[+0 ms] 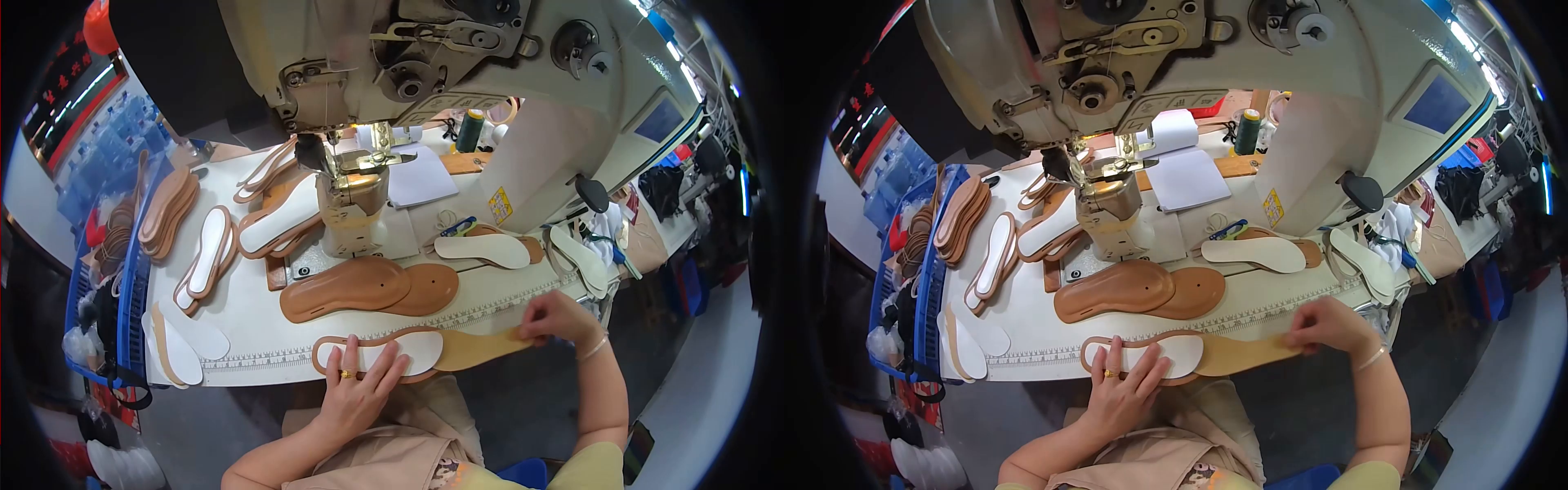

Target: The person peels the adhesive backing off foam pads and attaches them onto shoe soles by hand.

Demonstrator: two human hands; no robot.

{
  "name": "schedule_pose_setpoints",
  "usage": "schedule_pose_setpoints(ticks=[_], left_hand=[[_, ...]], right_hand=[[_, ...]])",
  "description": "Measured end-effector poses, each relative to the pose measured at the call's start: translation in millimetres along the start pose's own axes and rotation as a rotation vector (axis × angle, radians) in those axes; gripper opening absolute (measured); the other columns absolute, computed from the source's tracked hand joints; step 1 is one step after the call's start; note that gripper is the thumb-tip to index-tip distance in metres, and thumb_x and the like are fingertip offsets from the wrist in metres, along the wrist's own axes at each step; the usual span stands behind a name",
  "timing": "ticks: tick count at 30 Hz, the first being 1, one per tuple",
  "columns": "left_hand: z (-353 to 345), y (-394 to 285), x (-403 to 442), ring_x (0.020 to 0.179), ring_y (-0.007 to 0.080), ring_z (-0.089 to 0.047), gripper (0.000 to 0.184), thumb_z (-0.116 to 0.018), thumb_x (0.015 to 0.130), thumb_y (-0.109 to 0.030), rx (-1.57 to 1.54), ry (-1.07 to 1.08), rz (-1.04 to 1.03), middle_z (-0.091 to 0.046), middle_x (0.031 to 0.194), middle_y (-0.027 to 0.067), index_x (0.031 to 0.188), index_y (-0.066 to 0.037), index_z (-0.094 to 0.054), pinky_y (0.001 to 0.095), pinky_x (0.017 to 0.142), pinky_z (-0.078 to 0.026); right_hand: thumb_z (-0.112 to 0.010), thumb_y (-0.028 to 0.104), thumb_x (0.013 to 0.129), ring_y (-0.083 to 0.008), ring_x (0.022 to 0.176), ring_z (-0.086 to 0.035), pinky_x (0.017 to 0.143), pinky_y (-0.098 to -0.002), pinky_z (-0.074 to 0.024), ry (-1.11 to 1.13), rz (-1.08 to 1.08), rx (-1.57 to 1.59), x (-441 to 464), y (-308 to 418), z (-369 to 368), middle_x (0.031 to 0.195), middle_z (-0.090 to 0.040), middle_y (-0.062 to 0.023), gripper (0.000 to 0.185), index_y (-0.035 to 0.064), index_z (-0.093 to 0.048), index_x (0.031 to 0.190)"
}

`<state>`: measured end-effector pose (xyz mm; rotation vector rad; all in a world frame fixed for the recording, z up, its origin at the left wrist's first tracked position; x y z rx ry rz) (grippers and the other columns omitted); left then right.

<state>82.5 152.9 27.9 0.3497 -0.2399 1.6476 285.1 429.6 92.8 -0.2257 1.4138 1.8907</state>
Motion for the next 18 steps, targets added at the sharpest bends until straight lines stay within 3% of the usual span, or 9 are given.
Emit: schedule_pose_setpoints(ticks=[4, 7, 9, 11, 13, 15, 18], left_hand=[[6.9, -1.3, 2.7, 0.126, 0.0445, -0.041, 0.049, -0.059, 0.084, -0.026, 0.010, 0.024, -0.014, -0.046, 0.142, 0.0009, 0.132, -0.020, -0.052, 0.0590, 0.102, -0.027], [12.1, -5.4, 8.6, 0.128, 0.0447, -0.040, 0.053, -0.061, 0.081, -0.027, -0.009, 0.092, -0.009, -0.045, 0.143, 0.0035, 0.133, -0.019, -0.051, 0.0611, 0.102, -0.026], [9.4, -8.7, 8.1, 0.131, 0.0510, -0.033, 0.067, -0.074, 0.073, -0.035, -0.074, 0.207, 0.032, -0.040, 0.147, 0.0061, 0.134, -0.019, -0.049, 0.0657, 0.103, -0.022], [0.2, -10.0, 5.8, 0.132, 0.0530, -0.030, 0.069, -0.073, 0.073, -0.035, -0.257, 0.202, 0.062, -0.038, 0.148, 0.0050, 0.135, -0.020, -0.047, 0.0686, 0.102, -0.020], [0.3, -11.6, 7.9, 0.133, 0.0550, -0.027, 0.071, -0.073, 0.073, -0.035, -0.436, 0.201, 0.095, -0.036, 0.149, 0.0040, 0.137, -0.021, -0.046, 0.0716, 0.100, -0.019], [9.9, -20.9, 18.5, 0.133, 0.0563, -0.024, 0.072, -0.072, 0.074, -0.034, -0.138, 0.183, -0.050, -0.034, 0.150, 0.0013, 0.140, -0.023, -0.044, 0.0745, 0.098, -0.018], [6.1, -26.1, 26.1, 0.131, 0.0547, -0.028, 0.065, -0.066, 0.078, -0.031, -0.088, 0.181, -0.037, -0.036, 0.149, -0.0011, 0.140, -0.024, -0.045, 0.0743, 0.096, -0.021]], right_hand=[[-0.076, 0.007, 0.077, -0.0094, 0.058, -0.062, 0.053, -0.0227, -0.0493, -0.029, -0.160, -0.085, -39.2, -53.0, 21.0, 0.066, -0.066, -0.0044, 0.011, 0.0000, -0.068, 0.078], [-0.081, 0.015, 0.071, -0.0104, 0.063, -0.064, 0.059, -0.0241, -0.0516, -0.049, -0.338, -0.116, -62.2, -93.4, 12.1, 0.071, -0.068, -0.0050, 0.024, 0.0002, -0.070, 0.086], [-0.082, 0.023, 0.065, -0.0194, 0.074, -0.068, 0.068, -0.0314, -0.0538, -0.133, -0.219, -0.412, -70.5, -116.1, -1.1, 0.083, -0.071, -0.0103, 0.038, 0.0024, -0.071, 0.095], [-0.081, 0.030, 0.065, -0.0317, 0.085, -0.066, 0.076, -0.0390, -0.0534, -0.290, -0.174, -0.757, -74.3, -96.0, -25.8, 0.091, -0.069, -0.0136, 0.044, 0.0048, -0.070, 0.099], [-0.079, 0.033, 0.067, -0.0335, 0.085, -0.065, 0.077, -0.0411, -0.0530, -0.416, -0.058, -0.630, -64.7, -95.0, -51.4, 0.092, -0.067, -0.0131, 0.043, 0.0059, -0.070, 0.099], [-0.076, 0.026, 0.072, -0.0321, 0.082, -0.066, 0.075, -0.0373, -0.0540, -0.448, 0.105, -0.401, -50.7, -72.8, -78.2, 0.094, -0.067, -0.0118, 0.033, 0.0063, -0.070, 0.098], [-0.074, 0.022, 0.077, -0.0299, 0.088, -0.065, 0.075, -0.0347, -0.0541, -0.643, 0.475, -0.304, -34.3, -23.8, -118.1, 0.103, -0.065, -0.0103, 0.033, 0.0079, -0.067, 0.106]])
Point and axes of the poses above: each hand's wrist, its own x-axis towards the middle knuckle, its own z-axis out of the back of the hand, y = z × x, the point moved 3 cm from there along x, towards the middle knuckle
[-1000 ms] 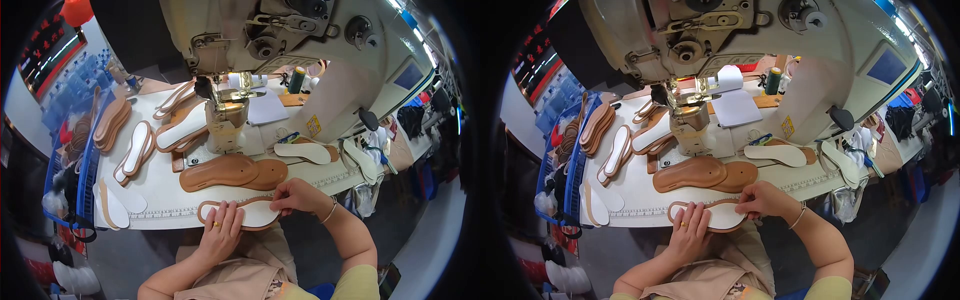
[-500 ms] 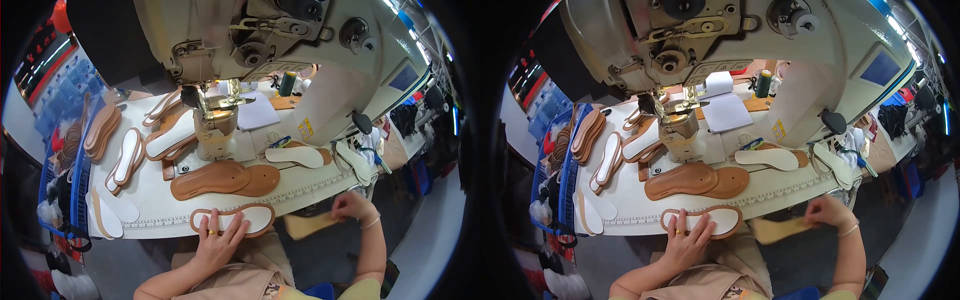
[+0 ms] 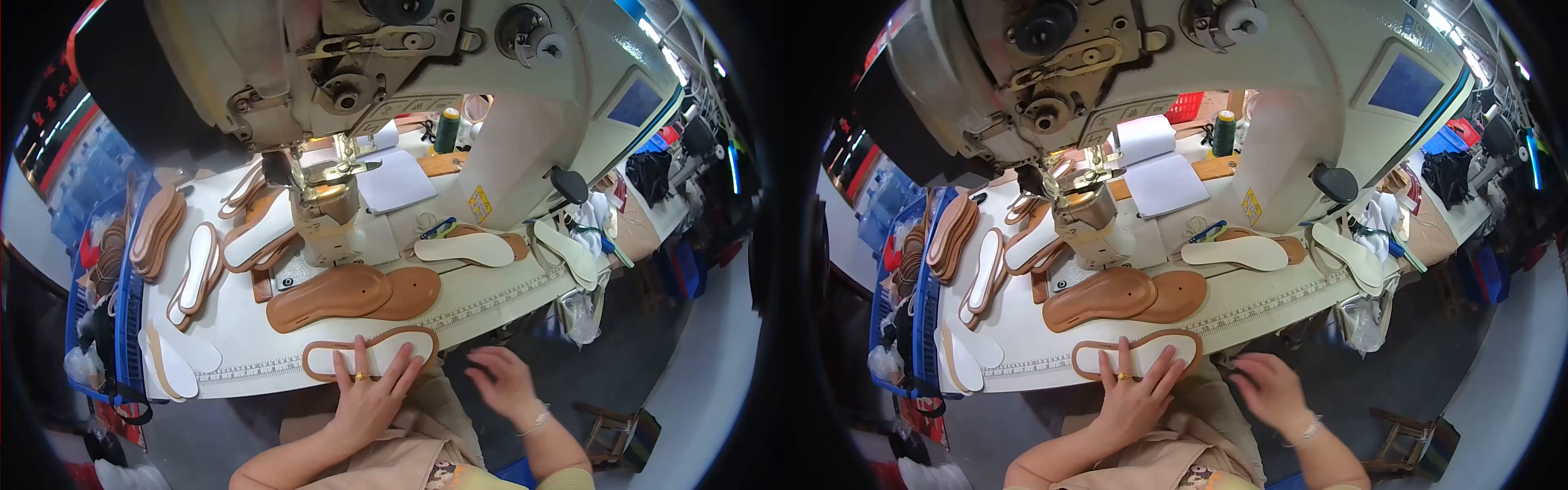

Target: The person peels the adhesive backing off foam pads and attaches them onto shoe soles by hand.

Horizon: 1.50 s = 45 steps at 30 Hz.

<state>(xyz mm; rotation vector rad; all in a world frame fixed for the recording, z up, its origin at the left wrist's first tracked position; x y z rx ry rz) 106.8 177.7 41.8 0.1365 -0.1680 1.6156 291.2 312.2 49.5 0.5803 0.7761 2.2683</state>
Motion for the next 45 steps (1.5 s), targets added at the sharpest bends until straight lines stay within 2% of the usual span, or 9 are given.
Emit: schedule_pose_setpoints(ticks=[4, 8, 16, 18, 20, 23, 28, 33, 45], left_hand=[[-4.0, 4.9, -2.4, 0.132, 0.0463, -0.034, 0.057, -0.060, 0.082, -0.029, -0.017, -0.041, 0.004, -0.039, 0.148, -0.0003, 0.138, -0.023, -0.048, 0.0693, 0.100, -0.024], [7.5, 40.1, -23.5, 0.124, 0.0198, -0.050, 0.049, -0.053, 0.083, -0.016, -0.041, -0.158, -0.012, -0.053, 0.136, 0.0075, 0.131, -0.010, -0.053, 0.0325, 0.101, -0.037], [57.9, 145.3, -49.7, 0.095, 0.0274, -0.061, 0.034, -0.065, 0.078, -0.010, 0.036, -0.622, 0.216, -0.066, 0.107, 0.0048, 0.112, -0.011, -0.064, 0.0427, 0.081, -0.044], [60.3, 192.0, -46.8, 0.100, 0.0278, -0.060, 0.039, -0.065, 0.079, -0.009, 0.176, -0.661, 0.347, -0.065, 0.111, 0.0048, 0.117, -0.011, -0.061, 0.0451, 0.086, -0.042], [67.4, 199.7, -36.4, 0.131, 0.0360, -0.039, 0.072, -0.074, 0.076, -0.018, 0.303, -0.459, 0.605, -0.043, 0.140, 0.0186, 0.140, -0.010, -0.042, 0.0554, 0.105, -0.027], [58.7, 165.0, -18.6, 0.135, 0.0413, -0.033, 0.077, -0.081, 0.069, -0.015, -0.266, -0.535, 0.274, -0.042, 0.142, 0.0196, 0.137, -0.006, -0.045, 0.0558, 0.109, -0.024], [14.0, 128.1, 10.3, 0.134, 0.0449, -0.033, 0.062, -0.075, 0.077, -0.026, -0.211, -0.235, 0.382, -0.045, 0.141, 0.0143, 0.134, -0.018, -0.050, 0.0584, 0.108, -0.026], [-0.5, 138.0, 12.8, 0.117, 0.0400, -0.048, 0.053, -0.076, 0.073, -0.026, -0.221, -0.358, 0.311, -0.057, 0.127, 0.0087, 0.123, -0.020, -0.060, 0.0524, 0.098, -0.037], [14.4, 124.4, -5.2, 0.113, 0.0328, -0.054, 0.039, -0.073, 0.075, -0.016, -0.467, -0.523, 0.315, -0.061, 0.115, 0.0104, 0.111, -0.010, -0.064, 0.0414, 0.090, -0.046]], right_hand=[[-0.074, 0.028, 0.077, -0.0325, 0.121, -0.050, 0.097, -0.0419, -0.0439, -0.004, 0.422, -0.142, 29.6, 51.4, -46.1, 0.131, -0.052, -0.0121, 0.051, 0.0096, -0.057, 0.121], [-0.075, 0.029, 0.076, -0.0333, 0.119, -0.052, 0.100, -0.0448, -0.0408, 0.006, 0.468, -0.070, 35.9, 50.0, -54.0, 0.124, -0.059, -0.0119, 0.042, 0.0089, -0.063, 0.111], [-0.073, 0.009, 0.076, -0.0357, 0.115, -0.052, 0.095, -0.0413, -0.0459, -0.115, 0.372, -0.043, 76.3, 34.0, -43.9, 0.127, -0.053, -0.0173, 0.039, 0.0032, -0.060, 0.113], [-0.073, 0.009, 0.076, -0.0367, 0.115, -0.051, 0.096, -0.0414, -0.0452, -0.128, 0.308, 0.013, 88.0, 28.9, -53.1, 0.128, -0.052, -0.0178, 0.045, 0.0032, -0.057, 0.117], [-0.076, 0.007, 0.072, -0.0360, 0.117, -0.052, 0.097, -0.0404, -0.0451, -0.191, 0.275, -0.003, 99.2, 28.0, -49.7, 0.130, -0.051, -0.0181, 0.059, 0.0029, -0.052, 0.125], [-0.082, 0.017, 0.067, -0.0388, 0.121, -0.046, 0.101, -0.0443, -0.0412, -0.111, 0.188, -0.063, 112.2, 26.6, -51.3, 0.134, -0.045, -0.0203, 0.074, 0.0015, -0.048, 0.130], [-0.085, 0.018, 0.064, -0.0361, 0.114, -0.050, 0.099, -0.0421, -0.0425, -0.008, 0.144, -0.051, 131.3, 28.4, -45.1, 0.129, -0.049, -0.0190, 0.076, 0.0015, -0.050, 0.129], [-0.073, 0.009, 0.077, -0.0126, 0.084, -0.062, 0.075, -0.0259, -0.0514, 0.085, -0.036, 0.369, 138.0, -15.2, -4.5, 0.095, -0.067, -0.0074, 0.047, -0.0007, -0.060, 0.120], [-0.060, -0.002, 0.088, -0.0166, 0.107, -0.059, 0.095, -0.0288, -0.0454, -0.275, -0.286, 0.814, 59.2, -64.6, 72.5, 0.118, -0.062, -0.0096, 0.039, -0.0020, -0.055, 0.126]])
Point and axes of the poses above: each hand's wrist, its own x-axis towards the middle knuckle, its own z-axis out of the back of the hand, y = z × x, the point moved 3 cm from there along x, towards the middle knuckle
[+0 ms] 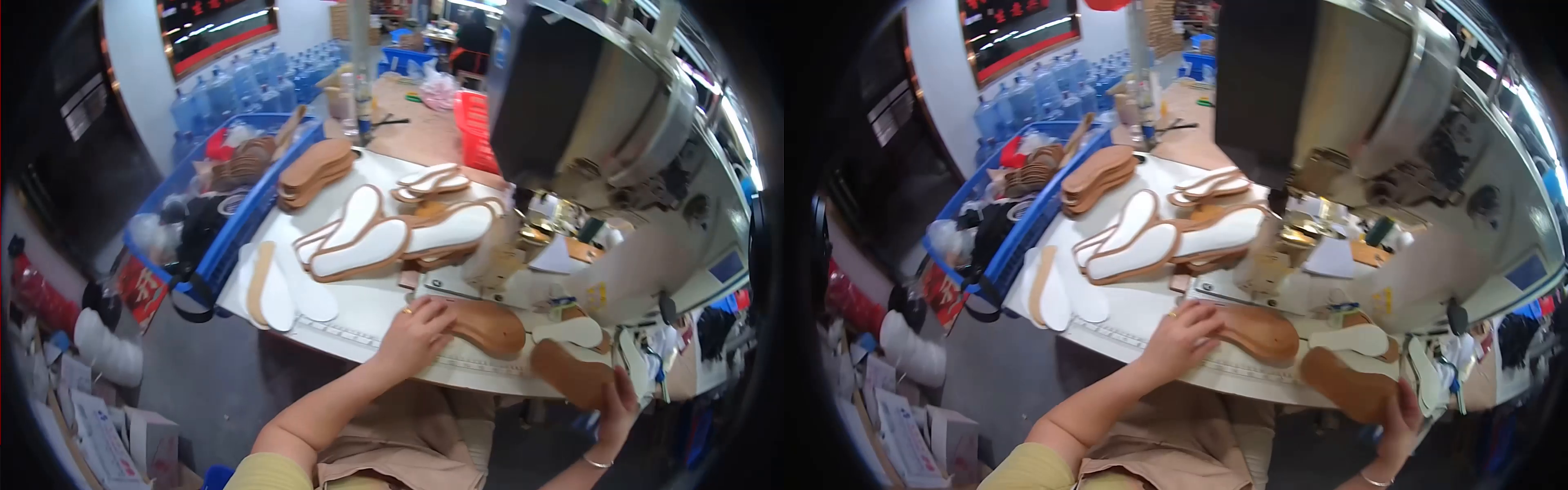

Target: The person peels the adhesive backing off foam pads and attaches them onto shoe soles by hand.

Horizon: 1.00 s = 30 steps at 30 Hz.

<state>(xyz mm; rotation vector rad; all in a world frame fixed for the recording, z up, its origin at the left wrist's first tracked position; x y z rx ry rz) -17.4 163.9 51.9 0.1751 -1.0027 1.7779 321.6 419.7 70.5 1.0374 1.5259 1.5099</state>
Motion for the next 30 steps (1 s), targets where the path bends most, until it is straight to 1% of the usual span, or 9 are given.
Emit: schedule_pose_setpoints(ticks=[5, 9, 14, 16, 21, 23, 25, 28, 30], left_hand=[[70.5, 24.9, -39.8, 0.101, 0.0318, -0.059, 0.024, -0.070, 0.075, -0.008, 0.297, -0.233, -0.006, -0.065, 0.098, 0.0099, 0.098, -0.006, -0.067, 0.0410, 0.088, -0.048], [138.5, 89.0, -61.1, 0.100, 0.0368, -0.057, 0.030, -0.070, 0.078, -0.009, 0.420, -0.452, 0.375, -0.063, 0.103, 0.0179, 0.107, -0.002, -0.064, 0.0440, 0.090, -0.045], [178.7, 140.9, -24.5, 0.111, 0.0394, -0.054, 0.056, -0.075, 0.074, -0.012, 0.527, -0.301, 0.405, -0.059, 0.118, 0.0229, 0.125, 0.001, -0.054, 0.0435, 0.099, -0.042], [178.0, 143.6, -7.9, 0.114, 0.0403, -0.053, 0.064, -0.077, 0.071, -0.011, 0.346, -0.007, 0.773, -0.057, 0.122, 0.0249, 0.128, 0.003, -0.052, 0.0418, 0.100, -0.041], [189.9, 152.0, -9.4, 0.087, 0.0330, -0.064, 0.033, -0.067, 0.073, 0.000, 0.470, -0.246, 0.376, -0.066, 0.097, 0.0184, 0.106, 0.000, -0.067, 0.0391, 0.079, -0.050], [203.2, 82.4, -5.0, 0.068, 0.0135, -0.058, 0.024, -0.068, 0.078, 0.001, 0.116, -0.371, 0.335, -0.062, 0.083, 0.0096, 0.103, 0.001, -0.067, 0.0252, 0.061, -0.045], [201.8, 11.3, -12.7, 0.069, 0.0100, -0.057, 0.016, -0.066, 0.080, 0.002, -0.261, -0.491, 0.314, -0.061, 0.080, 0.0042, 0.095, 0.002, -0.066, 0.0230, 0.060, -0.045], [168.7, -73.7, -18.0, 0.067, 0.0133, -0.062, 0.018, -0.071, 0.071, 0.003, -0.420, -0.133, -0.148, -0.066, 0.076, 0.0057, 0.088, -0.005, -0.070, 0.0224, 0.056, -0.048], [117.7, -101.9, -27.0, 0.071, 0.0159, -0.065, 0.028, -0.076, 0.068, 0.003, -0.593, 0.090, -0.079, -0.069, 0.087, 0.0073, 0.094, -0.006, -0.073, 0.0249, 0.060, -0.052]], right_hand=[[-0.061, -0.003, 0.084, -0.0150, 0.105, -0.059, 0.094, -0.0287, -0.0459, 0.223, -0.029, -0.011, -18.9, 10.0, -70.8, 0.115, -0.063, -0.0093, 0.041, -0.0029, -0.056, 0.125], [-0.064, -0.005, 0.083, -0.0130, 0.101, -0.058, 0.091, -0.0259, -0.0462, 0.366, -0.029, -0.126, -34.5, -22.7, -150.1, 0.111, -0.063, -0.0073, 0.042, -0.0021, -0.057, 0.124], [-0.066, -0.002, 0.080, -0.0243, 0.108, -0.054, 0.088, -0.0285, -0.0488, 0.322, 0.278, -0.620, -39.6, -18.5, -174.5, 0.126, -0.051, -0.0140, 0.036, -0.0007, -0.059, 0.116], [-0.068, 0.000, 0.076, -0.0333, 0.117, -0.045, 0.093, -0.0351, -0.0463, 0.209, 0.492, -0.819, -48.6, -8.9, -172.1, 0.131, -0.043, -0.0162, 0.038, 0.0008, -0.060, 0.113], [-0.071, 0.001, 0.072, -0.0343, 0.119, -0.045, 0.099, -0.0423, -0.0388, 0.107, 0.498, -0.749, -62.3, -15.4, -134.8, 0.126, -0.050, -0.0150, 0.038, 0.0063, -0.061, 0.108], [-0.071, 0.001, 0.073, -0.0337, 0.108, -0.054, 0.093, -0.0408, -0.0445, 0.089, 0.547, -0.722, -74.2, -4.1, -132.4, 0.116, -0.057, -0.0137, 0.035, 0.0077, -0.062, 0.106], [-0.071, 0.001, 0.075, -0.0327, 0.093, -0.061, 0.083, -0.0377, -0.0501, 0.128, 0.645, -0.610, -91.8, 19.8, -146.8, 0.101, -0.064, -0.0123, 0.028, 0.0066, -0.064, 0.101], [-0.075, 0.029, 0.081, -0.0345, 0.093, -0.064, 0.086, -0.0428, -0.0510, 0.401, 0.885, -0.403, -127.4, 64.1, -181.7, 0.102, -0.063, -0.0197, 0.035, 0.0001, -0.063, 0.096], [-0.078, 0.033, 0.078, -0.0355, 0.096, -0.065, 0.087, -0.0424, -0.0528, 0.551, 0.915, -0.366, -138.4, 90.7, -200.4, 0.104, -0.065, -0.0193, 0.046, -0.0003, -0.064, 0.106]])
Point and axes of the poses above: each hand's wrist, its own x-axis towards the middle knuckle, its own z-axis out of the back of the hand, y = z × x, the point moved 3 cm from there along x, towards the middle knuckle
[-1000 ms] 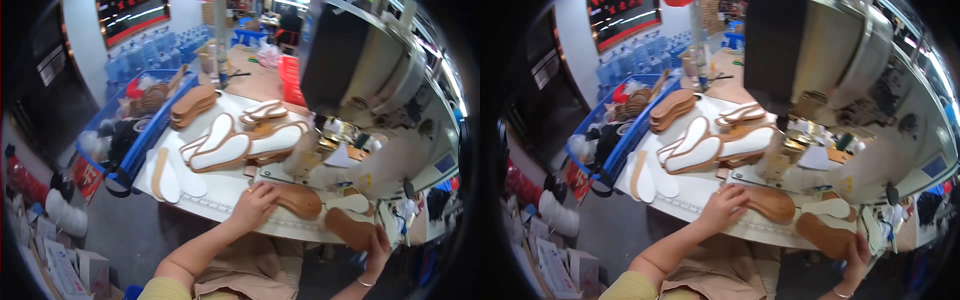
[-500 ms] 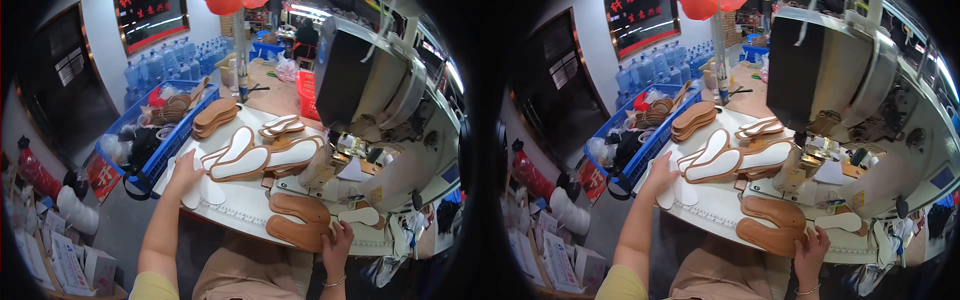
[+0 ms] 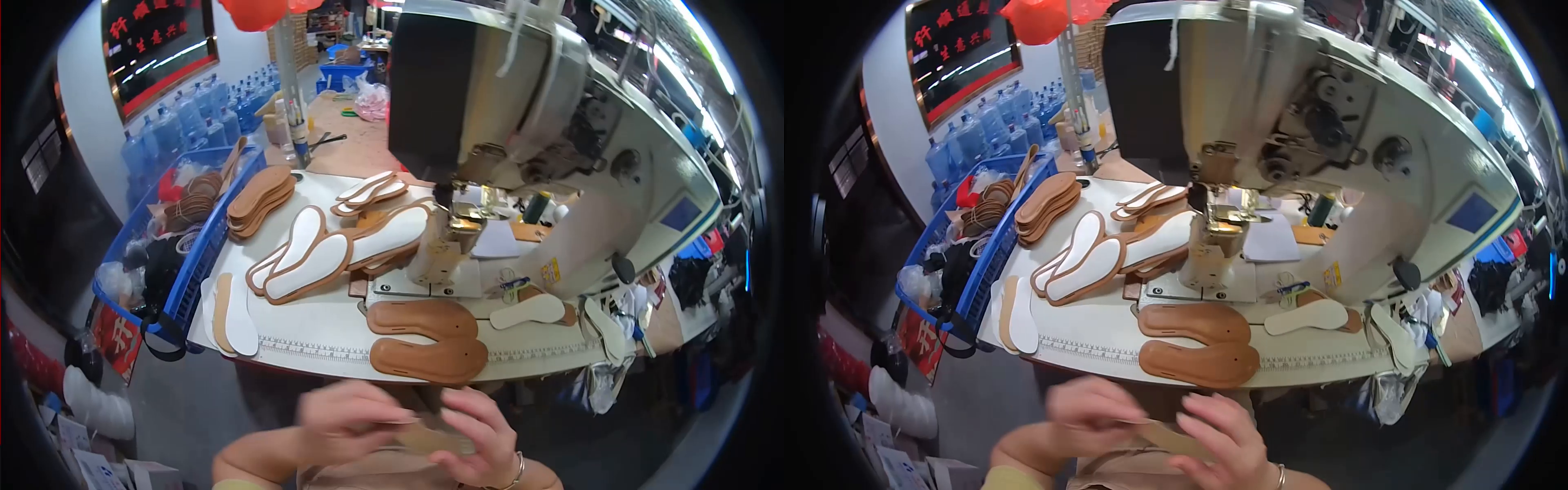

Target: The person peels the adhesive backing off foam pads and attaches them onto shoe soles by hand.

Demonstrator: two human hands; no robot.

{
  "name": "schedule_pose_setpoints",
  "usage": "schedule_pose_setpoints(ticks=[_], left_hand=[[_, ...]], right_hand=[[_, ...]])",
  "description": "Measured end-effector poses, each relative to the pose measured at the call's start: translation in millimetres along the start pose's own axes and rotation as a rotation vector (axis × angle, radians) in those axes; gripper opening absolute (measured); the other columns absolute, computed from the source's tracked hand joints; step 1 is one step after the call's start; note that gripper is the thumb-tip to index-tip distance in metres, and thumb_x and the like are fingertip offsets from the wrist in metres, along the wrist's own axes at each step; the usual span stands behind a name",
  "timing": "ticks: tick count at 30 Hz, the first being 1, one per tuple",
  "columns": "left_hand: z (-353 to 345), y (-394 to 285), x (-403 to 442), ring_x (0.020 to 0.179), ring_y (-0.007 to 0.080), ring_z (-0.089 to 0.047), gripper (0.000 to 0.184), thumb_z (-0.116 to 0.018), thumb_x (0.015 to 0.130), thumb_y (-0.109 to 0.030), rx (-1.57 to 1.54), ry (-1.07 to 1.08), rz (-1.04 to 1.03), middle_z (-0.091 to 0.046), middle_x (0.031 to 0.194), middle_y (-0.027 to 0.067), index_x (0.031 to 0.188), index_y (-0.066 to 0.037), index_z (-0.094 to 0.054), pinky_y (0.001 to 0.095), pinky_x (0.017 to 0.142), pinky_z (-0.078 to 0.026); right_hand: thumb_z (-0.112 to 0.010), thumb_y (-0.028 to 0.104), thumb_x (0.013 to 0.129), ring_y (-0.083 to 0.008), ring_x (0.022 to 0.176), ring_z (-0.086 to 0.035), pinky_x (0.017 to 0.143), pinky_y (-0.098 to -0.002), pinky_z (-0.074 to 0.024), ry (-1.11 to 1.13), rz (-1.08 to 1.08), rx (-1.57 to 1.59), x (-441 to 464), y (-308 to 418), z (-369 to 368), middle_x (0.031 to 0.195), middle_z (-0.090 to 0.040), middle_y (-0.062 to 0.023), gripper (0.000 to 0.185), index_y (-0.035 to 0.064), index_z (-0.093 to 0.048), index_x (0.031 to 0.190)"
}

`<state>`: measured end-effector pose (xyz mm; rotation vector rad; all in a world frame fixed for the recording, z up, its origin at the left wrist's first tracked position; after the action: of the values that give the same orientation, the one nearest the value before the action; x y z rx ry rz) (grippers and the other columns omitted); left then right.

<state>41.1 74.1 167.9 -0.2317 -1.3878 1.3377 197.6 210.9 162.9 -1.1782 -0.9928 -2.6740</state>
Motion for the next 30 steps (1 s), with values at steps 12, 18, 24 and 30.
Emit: schedule_pose_setpoints(ticks=[12, 18, 24, 30], left_hand=[[-114.6, 89.5, -44.3, 0.094, 0.0164, -0.063, 0.026, -0.057, 0.096, -0.014, -0.866, 0.400, 0.947, -0.065, 0.108, 0.0103, 0.115, 0.004, -0.063, 0.0307, 0.084, -0.053], [-117.1, 101.7, -48.5, 0.086, 0.0138, -0.065, 0.022, -0.062, 0.094, -0.015, -1.080, 0.448, 0.912, -0.068, 0.097, 0.0064, 0.108, 0.001, -0.067, 0.0265, 0.080, -0.054], [-117.0, 94.7, -48.7, 0.086, 0.0115, -0.064, 0.015, -0.060, 0.093, -0.008, -0.847, 0.298, 0.755, -0.065, 0.095, 0.0054, 0.103, 0.003, -0.065, 0.0236, 0.076, -0.054], [-115.8, 100.9, -46.3, 0.083, 0.0104, -0.063, 0.015, -0.059, 0.093, -0.005, -0.831, 0.286, 0.695, -0.063, 0.097, 0.0059, 0.104, 0.003, -0.065, 0.0225, 0.073, -0.053]], right_hand=[[-0.080, 0.003, 0.072, -0.0091, 0.075, -0.066, 0.068, -0.0224, -0.0531, 0.229, -1.063, 0.539, -63.3, -75.0, 11.8, 0.078, -0.070, -0.0061, 0.021, -0.0025, -0.069, 0.089], [-0.081, 0.002, 0.070, -0.0095, 0.074, -0.065, 0.068, -0.0220, -0.0526, 0.398, -0.998, 0.545, -72.4, -86.7, 7.0, 0.080, -0.069, -0.0053, 0.023, -0.0023, -0.068, 0.089], [-0.081, 0.003, 0.071, -0.0073, 0.069, -0.061, 0.065, -0.0201, -0.0499, 0.345, -0.972, 0.619, -67.5, -85.6, 1.5, 0.078, -0.067, -0.0025, 0.025, 0.0000, -0.066, 0.091], [-0.081, 0.003, 0.071, -0.0039, 0.069, -0.060, 0.063, -0.0182, -0.0474, 0.308, -1.013, 0.557, -64.9, -87.8, 4.1, 0.078, -0.066, -0.0003, 0.024, 0.0021, -0.066, 0.091]])
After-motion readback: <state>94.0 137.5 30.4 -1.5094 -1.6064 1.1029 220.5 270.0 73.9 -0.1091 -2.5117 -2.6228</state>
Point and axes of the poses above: each hand's wrist, its own x-axis towards the middle knuckle, its own z-axis out of the back of the hand, y = z × x, the point moved 3 cm from there along x, towards the middle knuckle
